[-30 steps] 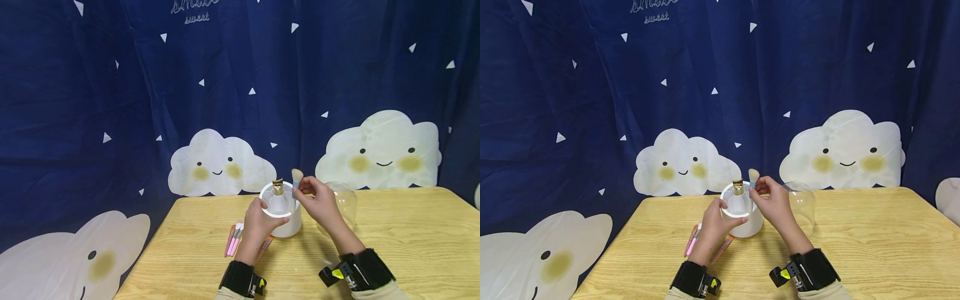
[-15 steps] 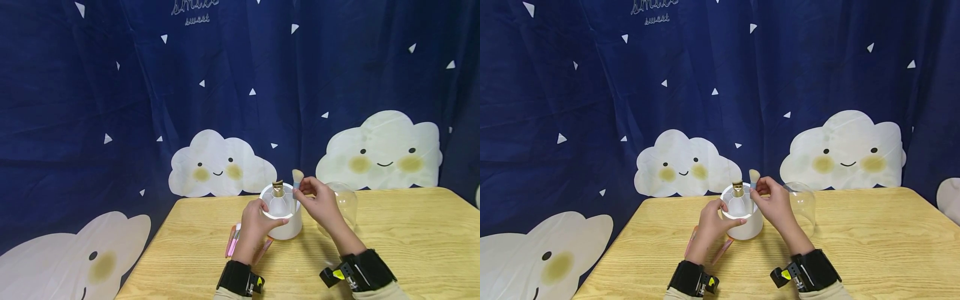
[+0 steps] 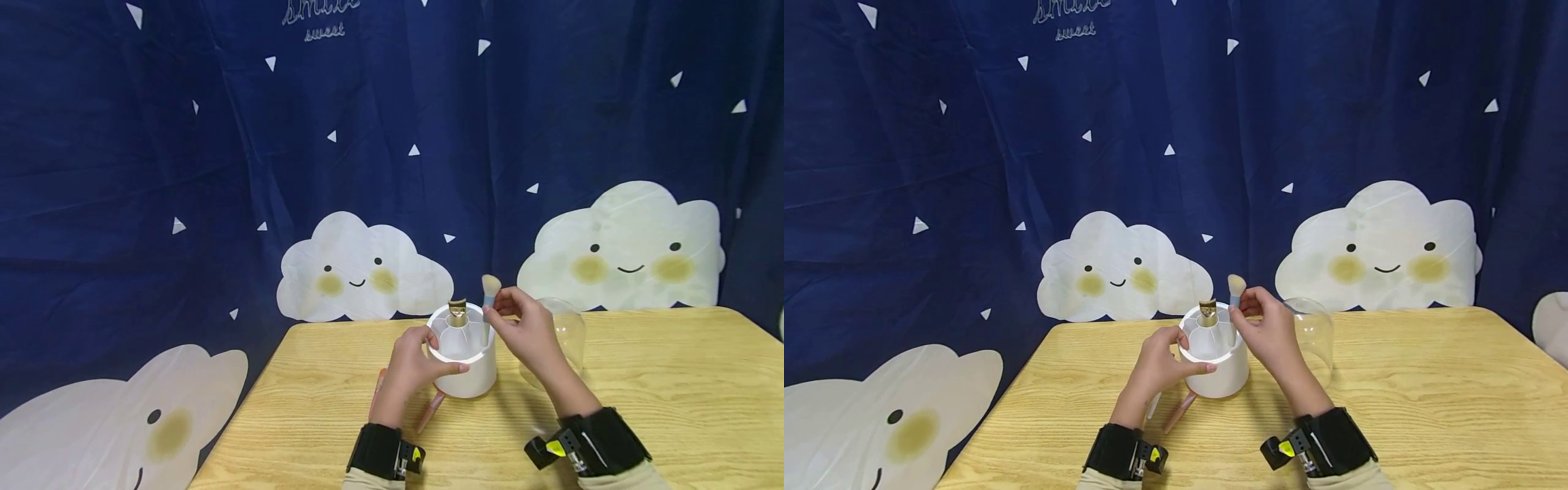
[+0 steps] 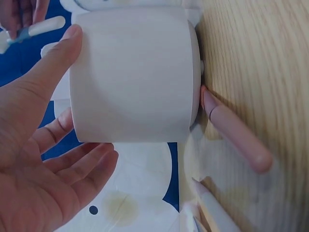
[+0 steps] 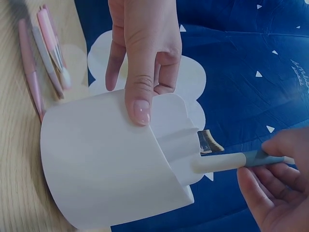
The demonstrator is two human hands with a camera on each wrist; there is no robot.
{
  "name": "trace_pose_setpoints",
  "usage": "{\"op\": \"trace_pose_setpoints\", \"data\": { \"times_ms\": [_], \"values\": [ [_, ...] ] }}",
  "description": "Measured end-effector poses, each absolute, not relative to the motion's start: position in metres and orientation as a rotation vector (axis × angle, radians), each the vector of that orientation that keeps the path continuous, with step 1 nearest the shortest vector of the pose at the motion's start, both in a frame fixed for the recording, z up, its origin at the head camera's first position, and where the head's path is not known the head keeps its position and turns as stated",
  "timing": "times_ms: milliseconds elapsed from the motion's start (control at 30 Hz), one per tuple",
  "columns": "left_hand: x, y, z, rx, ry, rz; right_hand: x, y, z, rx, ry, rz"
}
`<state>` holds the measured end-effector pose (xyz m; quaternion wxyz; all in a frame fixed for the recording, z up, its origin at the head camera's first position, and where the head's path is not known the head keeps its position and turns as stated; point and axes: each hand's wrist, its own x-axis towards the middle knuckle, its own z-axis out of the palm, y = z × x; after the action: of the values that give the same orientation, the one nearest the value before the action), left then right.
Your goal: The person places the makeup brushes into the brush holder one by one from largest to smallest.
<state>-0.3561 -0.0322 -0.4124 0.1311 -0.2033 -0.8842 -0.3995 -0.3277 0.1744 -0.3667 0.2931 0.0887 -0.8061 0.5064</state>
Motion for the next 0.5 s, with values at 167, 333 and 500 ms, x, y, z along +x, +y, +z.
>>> {"op": "trace_pose_setpoints", "data": {
  "times_ms": [167, 333, 500],
  "values": [
    [-0.3571, -0.0349, -0.4117, -0.609, -2.588, -1.164, -0.3265, 0.1751, -0.3656, 0.222, -2.079, 1.312],
    [-0.3574, -0.0357, -0.4109, -0.612, -2.601, -1.181, -0.3272, 0.1748, -0.3662, 0.223, -2.02, 1.288],
    [-0.3573, -0.0358, -0.4109, -0.608, -2.609, -1.194, -0.3285, 0.1742, -0.3682, 0.223, -1.994, 1.294]
  ]
}}
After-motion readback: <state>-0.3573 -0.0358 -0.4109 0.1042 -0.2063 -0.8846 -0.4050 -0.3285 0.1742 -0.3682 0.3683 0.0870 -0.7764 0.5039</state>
